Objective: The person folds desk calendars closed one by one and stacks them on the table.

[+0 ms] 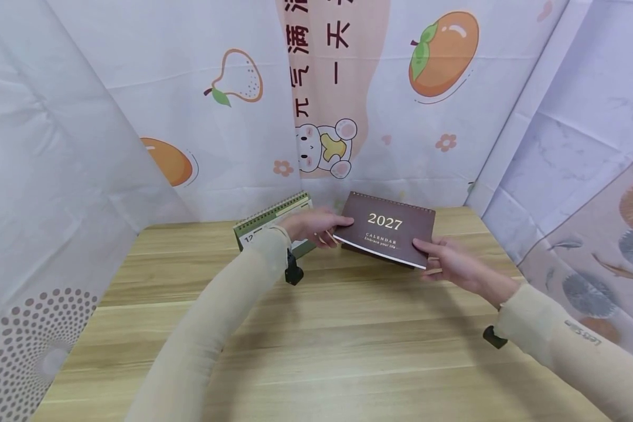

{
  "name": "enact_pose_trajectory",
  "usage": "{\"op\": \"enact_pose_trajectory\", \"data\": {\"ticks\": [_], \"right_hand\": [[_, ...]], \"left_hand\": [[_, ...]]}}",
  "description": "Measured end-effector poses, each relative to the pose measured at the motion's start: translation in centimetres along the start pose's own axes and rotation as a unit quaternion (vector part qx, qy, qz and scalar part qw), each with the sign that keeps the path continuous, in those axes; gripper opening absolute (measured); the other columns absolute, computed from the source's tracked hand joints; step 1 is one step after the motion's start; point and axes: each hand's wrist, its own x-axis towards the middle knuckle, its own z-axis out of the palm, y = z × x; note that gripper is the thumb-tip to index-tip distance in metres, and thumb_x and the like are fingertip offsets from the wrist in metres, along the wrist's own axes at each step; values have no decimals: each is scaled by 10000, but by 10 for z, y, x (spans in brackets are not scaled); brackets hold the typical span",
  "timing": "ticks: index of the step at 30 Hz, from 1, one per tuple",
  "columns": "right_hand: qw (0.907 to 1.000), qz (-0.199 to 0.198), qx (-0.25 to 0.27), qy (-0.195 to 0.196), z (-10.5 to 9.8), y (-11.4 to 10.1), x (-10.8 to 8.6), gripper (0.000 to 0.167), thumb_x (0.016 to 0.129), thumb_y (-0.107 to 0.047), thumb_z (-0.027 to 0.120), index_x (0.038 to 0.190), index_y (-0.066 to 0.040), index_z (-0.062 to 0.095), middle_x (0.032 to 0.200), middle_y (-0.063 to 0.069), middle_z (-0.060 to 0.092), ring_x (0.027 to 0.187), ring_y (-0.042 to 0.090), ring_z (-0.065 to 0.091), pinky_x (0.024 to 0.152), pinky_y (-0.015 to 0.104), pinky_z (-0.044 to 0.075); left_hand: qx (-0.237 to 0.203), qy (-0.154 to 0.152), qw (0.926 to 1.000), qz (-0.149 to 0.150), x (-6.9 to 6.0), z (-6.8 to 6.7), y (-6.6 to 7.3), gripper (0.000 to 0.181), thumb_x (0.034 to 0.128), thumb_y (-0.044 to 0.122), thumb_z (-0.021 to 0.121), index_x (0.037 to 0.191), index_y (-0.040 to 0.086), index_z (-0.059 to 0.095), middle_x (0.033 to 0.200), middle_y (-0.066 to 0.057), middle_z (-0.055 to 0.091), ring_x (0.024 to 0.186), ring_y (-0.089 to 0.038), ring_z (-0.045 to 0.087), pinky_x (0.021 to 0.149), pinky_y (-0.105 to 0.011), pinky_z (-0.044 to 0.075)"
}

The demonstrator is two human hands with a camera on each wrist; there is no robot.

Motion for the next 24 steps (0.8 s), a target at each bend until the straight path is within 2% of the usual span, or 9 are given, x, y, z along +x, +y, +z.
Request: {"op": "enact_pose_trajectory", "data": {"ticks": [4,8,13,17,20,24], "right_hand": [[10000,65,-35,29,1,4,1,394,1056,-339,566,1252,-11,472,1000,42,682,873,200,672,871,456,579],[9999,87,-119,70,1,6,3,463,1053,-342,569,1307,8,406,1024,59,646,852,177,662,846,443,589],[9996,75,-261,119,1,8,4,507,1058,-347,558,1347,23,369,1042,73,629,841,171,658,838,449,590],[9983,-126,-503,266,2,11,5,560,1058,-290,568,1429,-4,262,987,91,650,788,191,660,819,479,592],[9958,-418,-729,355,1,15,6,635,1047,-189,584,1485,-71,139,936,114,670,758,222,674,791,509,594],[9921,-755,-916,394,0,20,8,696,1024,-63,585,1496,-135,79,969,154,694,734,239,687,767,549,590]], "left_hand": [[-377,-187,9991,9,5,3,-5,321,1043,351,583,939,49,548,830,-94,615,707,-225,674,620,-308,569],[-509,-187,9985,52,9,5,-7,261,1061,293,560,1115,38,552,867,-98,624,728,-242,669,634,-306,573],[-378,-88,9992,-58,11,5,-8,343,1082,364,496,1208,53,563,953,-133,646,791,-282,690,719,-367,596],[-344,-58,9993,-141,12,8,-10,388,1091,393,454,1279,70,561,1027,-151,651,830,-280,692,858,-444,581],[-404,22,9992,-46,13,11,-13,363,1091,338,470,1347,80,497,1072,-146,641,887,-294,684,981,-520,514],[-481,291,9980,278,17,14,-18,429,1079,212,515,1477,164,365,1143,-151,650,953,-287,663,1054,-581,436]]}}
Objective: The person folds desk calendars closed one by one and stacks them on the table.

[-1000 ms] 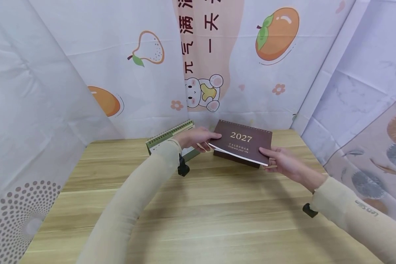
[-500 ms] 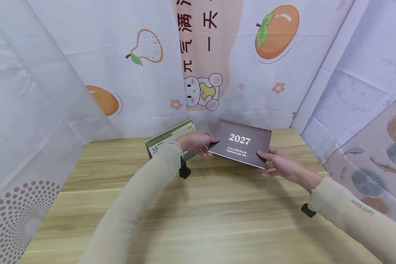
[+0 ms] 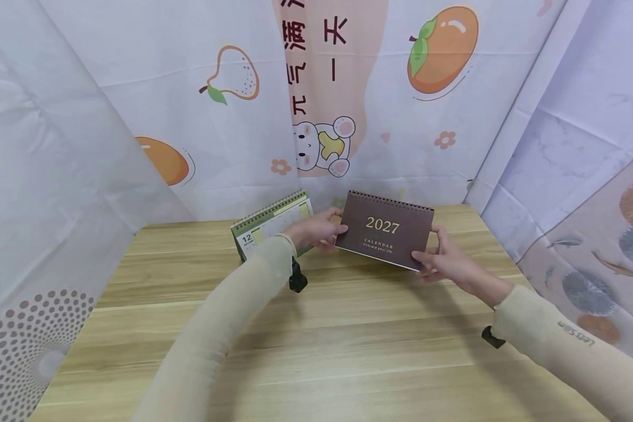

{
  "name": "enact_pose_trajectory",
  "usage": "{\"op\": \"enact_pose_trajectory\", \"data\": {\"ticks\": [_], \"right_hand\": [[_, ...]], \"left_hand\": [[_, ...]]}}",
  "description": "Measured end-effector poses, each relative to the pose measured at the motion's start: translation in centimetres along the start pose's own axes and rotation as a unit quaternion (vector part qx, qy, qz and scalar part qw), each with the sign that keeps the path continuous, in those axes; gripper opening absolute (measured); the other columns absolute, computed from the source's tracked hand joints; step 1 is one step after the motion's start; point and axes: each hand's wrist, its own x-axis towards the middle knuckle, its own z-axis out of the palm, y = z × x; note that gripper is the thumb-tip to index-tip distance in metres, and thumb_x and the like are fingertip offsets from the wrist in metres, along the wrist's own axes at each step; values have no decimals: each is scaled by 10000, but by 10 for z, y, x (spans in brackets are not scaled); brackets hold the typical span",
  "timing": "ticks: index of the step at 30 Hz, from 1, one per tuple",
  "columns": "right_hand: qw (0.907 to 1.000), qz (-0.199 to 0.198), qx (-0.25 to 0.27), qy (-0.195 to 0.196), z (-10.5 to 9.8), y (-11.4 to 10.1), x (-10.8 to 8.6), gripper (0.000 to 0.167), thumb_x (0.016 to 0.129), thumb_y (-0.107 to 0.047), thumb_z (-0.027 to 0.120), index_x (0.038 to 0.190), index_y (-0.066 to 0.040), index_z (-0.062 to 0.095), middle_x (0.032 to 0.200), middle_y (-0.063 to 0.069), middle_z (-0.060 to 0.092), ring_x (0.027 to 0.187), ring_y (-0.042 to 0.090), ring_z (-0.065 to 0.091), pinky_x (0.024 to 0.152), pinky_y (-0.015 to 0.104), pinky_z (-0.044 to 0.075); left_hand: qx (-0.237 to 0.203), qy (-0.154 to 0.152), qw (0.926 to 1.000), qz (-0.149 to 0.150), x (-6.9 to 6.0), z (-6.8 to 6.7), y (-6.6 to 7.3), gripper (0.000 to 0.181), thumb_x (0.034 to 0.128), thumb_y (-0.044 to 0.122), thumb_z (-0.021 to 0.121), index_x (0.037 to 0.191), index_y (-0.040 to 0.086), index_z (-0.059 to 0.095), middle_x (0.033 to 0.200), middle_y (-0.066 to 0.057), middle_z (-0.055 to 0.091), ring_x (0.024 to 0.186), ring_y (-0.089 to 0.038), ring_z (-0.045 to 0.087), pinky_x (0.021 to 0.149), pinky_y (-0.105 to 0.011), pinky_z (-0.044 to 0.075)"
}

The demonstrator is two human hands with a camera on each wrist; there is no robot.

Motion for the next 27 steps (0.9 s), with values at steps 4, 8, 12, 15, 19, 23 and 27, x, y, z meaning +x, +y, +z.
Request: {"op": "enact_pose_trajectory", "data": {"ticks": [4,8,12,15,19,23,27], "right_hand": [[9998,-142,-116,76,-2,2,2,723,1012,5,569,1499,-165,64,993,201,671,731,272,688,762,582,583],[9995,-156,-192,200,-3,5,3,758,1003,30,567,1513,-176,45,985,237,631,773,343,691,760,591,581],[9990,-184,-298,282,-5,6,2,766,1005,4,581,1519,-158,36,1063,279,628,795,327,691,755,578,586],[9988,-161,-342,326,-4,6,1,786,1010,-36,598,1521,-157,13,1113,296,614,824,297,689,778,574,583],[9984,-116,-406,382,-3,5,-1,834,1013,-83,615,1527,-171,-36,1188,327,549,932,338,681,828,583,567],[9974,-160,-562,423,-2,5,-1,884,1015,-114,622,1543,-190,-84,1281,358,459,1024,401,656,834,580,565],[9962,-214,-643,539,-2,7,0,920,1008,-111,627,1562,-209,-102,1344,365,375,999,354,653,797,547,579]], "left_hand": [[-32,263,9992,289,4,2,-3,570,1056,145,555,1553,218,286,1153,-154,645,929,-264,656,1053,-592,425],[77,425,9983,381,7,6,-5,666,1031,131,604,1579,205,232,1157,-181,614,831,-234,611,976,-574,464],[118,519,9977,424,9,8,-6,752,1013,136,640,1597,160,166,1251,-210,584,841,-201,570,944,-570,469],[101,494,9979,409,9,10,-8,744,1012,154,647,1587,158,174,1264,-207,597,805,-196,555,913,-553,465],[151,461,9981,392,9,11,-11,725,1010,169,652,1577,184,199,1236,-183,614,780,-207,537,898,-534,469],[273,555,9971,451,10,11,-13,767,1003,175,664,1602,206,185,1348,-207,528,1048,-274,601,984,-580,477],[422,582,9963,478,10,11,-14,790,1004,196,661,1619,227,166,1482,-255,402,1214,-365,540,994,-585,474]]}}
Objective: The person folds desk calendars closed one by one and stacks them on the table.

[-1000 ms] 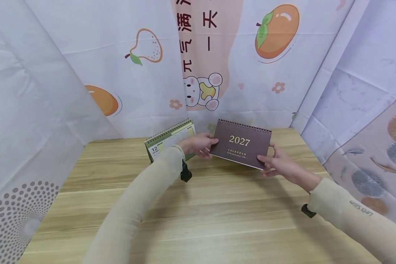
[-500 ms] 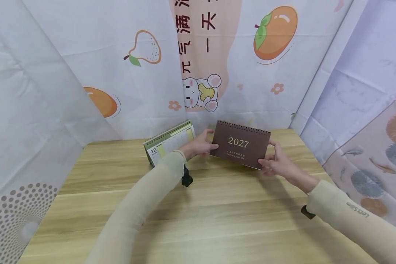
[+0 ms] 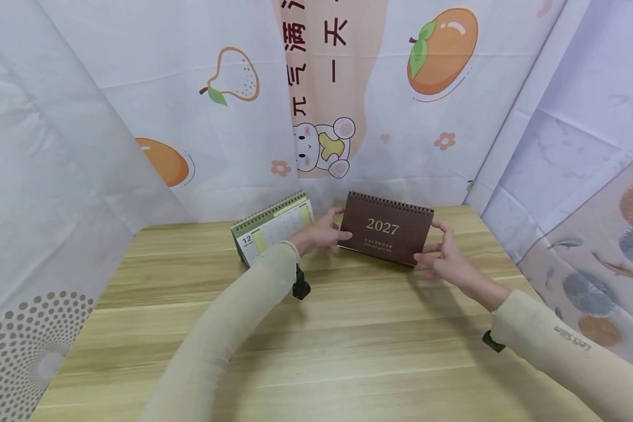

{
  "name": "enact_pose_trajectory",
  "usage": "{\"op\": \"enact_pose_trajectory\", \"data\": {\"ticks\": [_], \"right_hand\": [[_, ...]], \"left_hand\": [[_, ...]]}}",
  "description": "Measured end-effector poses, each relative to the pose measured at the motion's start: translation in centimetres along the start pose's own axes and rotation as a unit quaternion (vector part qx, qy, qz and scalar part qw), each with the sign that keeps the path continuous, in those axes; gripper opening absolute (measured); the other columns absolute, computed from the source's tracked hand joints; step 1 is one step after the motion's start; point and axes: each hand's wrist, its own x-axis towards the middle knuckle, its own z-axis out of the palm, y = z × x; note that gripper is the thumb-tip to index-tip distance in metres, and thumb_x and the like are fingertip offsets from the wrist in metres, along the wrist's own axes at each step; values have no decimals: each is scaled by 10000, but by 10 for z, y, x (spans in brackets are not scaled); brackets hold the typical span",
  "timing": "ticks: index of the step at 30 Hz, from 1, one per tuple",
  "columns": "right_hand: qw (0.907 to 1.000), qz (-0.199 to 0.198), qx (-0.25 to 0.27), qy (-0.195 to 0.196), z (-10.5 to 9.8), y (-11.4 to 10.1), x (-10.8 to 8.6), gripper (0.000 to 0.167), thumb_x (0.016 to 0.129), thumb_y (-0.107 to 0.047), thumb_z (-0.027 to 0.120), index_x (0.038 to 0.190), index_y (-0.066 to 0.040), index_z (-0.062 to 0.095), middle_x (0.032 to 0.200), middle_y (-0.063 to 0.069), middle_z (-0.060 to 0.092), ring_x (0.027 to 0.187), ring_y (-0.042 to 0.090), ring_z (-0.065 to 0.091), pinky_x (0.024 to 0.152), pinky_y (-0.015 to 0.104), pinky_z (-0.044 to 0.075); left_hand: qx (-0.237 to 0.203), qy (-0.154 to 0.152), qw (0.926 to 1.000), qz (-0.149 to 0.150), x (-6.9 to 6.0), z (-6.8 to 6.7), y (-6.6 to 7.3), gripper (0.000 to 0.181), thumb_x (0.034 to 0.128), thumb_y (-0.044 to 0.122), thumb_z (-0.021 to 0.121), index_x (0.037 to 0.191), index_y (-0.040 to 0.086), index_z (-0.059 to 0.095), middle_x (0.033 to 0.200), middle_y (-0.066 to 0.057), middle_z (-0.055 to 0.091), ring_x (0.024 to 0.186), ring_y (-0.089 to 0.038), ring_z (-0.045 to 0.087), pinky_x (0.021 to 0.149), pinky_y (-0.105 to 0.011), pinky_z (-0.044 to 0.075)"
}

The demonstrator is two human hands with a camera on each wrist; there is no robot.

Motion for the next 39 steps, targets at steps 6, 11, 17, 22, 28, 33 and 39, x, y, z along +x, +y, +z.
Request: {"op": "enact_pose_trajectory", "data": {"ticks": [6,11,17,22,28,33,39], "right_hand": [[9994,-126,-252,224,-3,-3,2,913,1004,-131,634,1583,-192,-69,1405,368,285,1006,412,603,773,527,574],[9990,-135,-301,301,-2,-5,4,890,1002,-133,640,1579,-132,-37,1412,371,333,1067,449,598,775,492,574],[9995,-76,-161,259,-3,-5,10,777,1021,-129,608,1548,-32,45,1405,368,384,1147,465,568,823,492,558],[9992,-102,-315,213,-2,-3,20,610,1057,-182,558,1498,75,225,1343,350,455,1107,407,562,819,496,568],[9926,-348,-1136,238,-1,2,32,515,1072,-223,538,1453,88,385,1287,338,540,1019,368,630,776,439,567],[9745,-675,-2109,363,-1,7,39,440,1046,-230,593,1305,119,520,1145,312,654,943,359,683,771,385,536],[9519,-1259,-2765,394,2,12,38,421,1002,-105,638,1285,138,443,1065,304,654,884,362,679,789,508,557]], "left_hand": [[155,28,9999,-43,-2,0,4,796,1000,238,668,1626,215,177,1534,-228,376,1267,-343,510,1022,-546,468],[210,60,9998,-6,-1,2,5,808,991,254,679,1626,185,183,1549,-234,373,1345,-351,465,1045,-516,457],[624,201,9976,214,6,5,4,775,1002,237,658,1612,116,194,1480,-223,474,1326,-340,501,1083,-482,425],[2159,479,9737,551,7,12,3,794,1026,250,611,1616,66,113,1523,-193,456,1288,-301,539,1070,-426,438],[2762,520,9593,269,-1,20,9,868,1021,287,610,1618,63,22,1538,-208,437,1266,-330,558,1053,-415,443],[2838,544,9572,139,0,21,7,800,1026,294,606,1610,35,125,1555,-185,423,1378,-321,466,1116,-410,397],[2689,521,9615,222,8,19,2,763,1065,307,528,1612,49,63,1567,-178,408,1332,-295,516,1124,-408,388]]}}
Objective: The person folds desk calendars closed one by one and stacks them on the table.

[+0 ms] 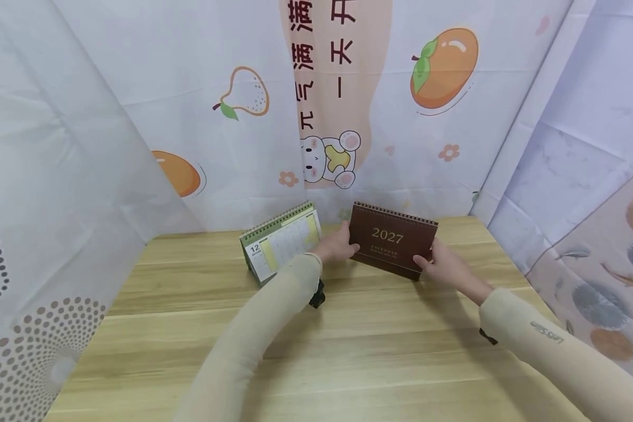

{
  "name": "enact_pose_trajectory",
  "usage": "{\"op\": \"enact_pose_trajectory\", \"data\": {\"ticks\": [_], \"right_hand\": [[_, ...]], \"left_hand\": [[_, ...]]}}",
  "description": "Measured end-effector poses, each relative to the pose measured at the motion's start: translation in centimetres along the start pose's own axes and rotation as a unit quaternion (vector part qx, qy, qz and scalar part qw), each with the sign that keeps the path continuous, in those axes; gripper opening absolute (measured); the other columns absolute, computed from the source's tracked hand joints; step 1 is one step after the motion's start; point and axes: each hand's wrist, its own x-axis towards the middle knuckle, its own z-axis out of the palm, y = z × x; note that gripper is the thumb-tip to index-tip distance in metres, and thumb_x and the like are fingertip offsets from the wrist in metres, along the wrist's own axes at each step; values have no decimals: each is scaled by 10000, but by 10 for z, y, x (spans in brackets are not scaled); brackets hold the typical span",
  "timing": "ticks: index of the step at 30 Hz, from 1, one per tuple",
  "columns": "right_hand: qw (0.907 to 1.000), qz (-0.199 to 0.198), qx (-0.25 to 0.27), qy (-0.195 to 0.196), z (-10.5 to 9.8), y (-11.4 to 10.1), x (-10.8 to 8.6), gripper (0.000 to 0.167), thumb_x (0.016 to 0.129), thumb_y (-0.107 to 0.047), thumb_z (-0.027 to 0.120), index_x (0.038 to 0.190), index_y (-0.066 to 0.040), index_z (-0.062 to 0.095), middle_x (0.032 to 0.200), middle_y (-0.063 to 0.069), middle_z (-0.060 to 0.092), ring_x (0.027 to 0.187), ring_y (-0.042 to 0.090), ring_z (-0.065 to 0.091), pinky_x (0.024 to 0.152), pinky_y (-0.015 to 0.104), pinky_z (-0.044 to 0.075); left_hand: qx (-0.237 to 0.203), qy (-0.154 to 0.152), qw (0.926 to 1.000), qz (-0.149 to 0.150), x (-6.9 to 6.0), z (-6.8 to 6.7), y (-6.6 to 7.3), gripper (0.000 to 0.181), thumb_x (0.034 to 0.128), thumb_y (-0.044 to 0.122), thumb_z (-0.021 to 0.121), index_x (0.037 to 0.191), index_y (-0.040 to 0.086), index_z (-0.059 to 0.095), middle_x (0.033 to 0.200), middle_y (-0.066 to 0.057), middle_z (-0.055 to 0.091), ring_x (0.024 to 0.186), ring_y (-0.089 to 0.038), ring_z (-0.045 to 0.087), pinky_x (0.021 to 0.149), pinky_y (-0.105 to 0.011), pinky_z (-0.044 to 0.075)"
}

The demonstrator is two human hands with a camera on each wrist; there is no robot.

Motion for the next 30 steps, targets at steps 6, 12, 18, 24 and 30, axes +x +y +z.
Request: {"op": "enact_pose_trajectory", "data": {"ticks": [6,12,18,24,30], "right_hand": [[9999,-81,-122,54,3,-1,-5,530,998,-58,627,1384,139,321,1205,372,582,1038,471,647,921,600,501],[9987,92,-505,79,6,-1,-4,549,1013,-116,623,1388,121,301,1234,399,575,1127,546,588,953,653,455],[9983,30,-550,179,8,2,-6,491,1009,-101,627,1338,122,339,1188,395,592,1092,539,604,915,643,478],[9990,-9,-424,162,9,2,-6,465,1015,-70,607,1339,133,343,1191,405,583,1089,532,609,920,630,488],[9988,-35,-475,135,10,4,-5,439,1015,-61,602,1317,146,360,1175,401,588,1073,522,618,914,625,493]], "left_hand": [[203,180,9996,48,8,7,-1,695,1096,331,439,1585,48,34,1290,-211,645,851,-259,663,846,-392,512],[681,530,9963,-23,10,12,-1,575,1090,355,453,1500,43,196,871,-115,668,717,-234,592,698,-360,480],[725,435,9964,0,11,12,-1,582,1092,361,448,1505,41,192,788,-89,640,667,-237,581,666,-353,468],[738,437,9963,2,12,12,-2,582,1090,366,453,1509,50,201,836,-97,656,702,-236,588,682,-356,466],[770,488,9958,-26,13,14,-3,558,1089,369,452,1489,53,223,803,-85,641,683,-232,581,659,-357,466]]}}
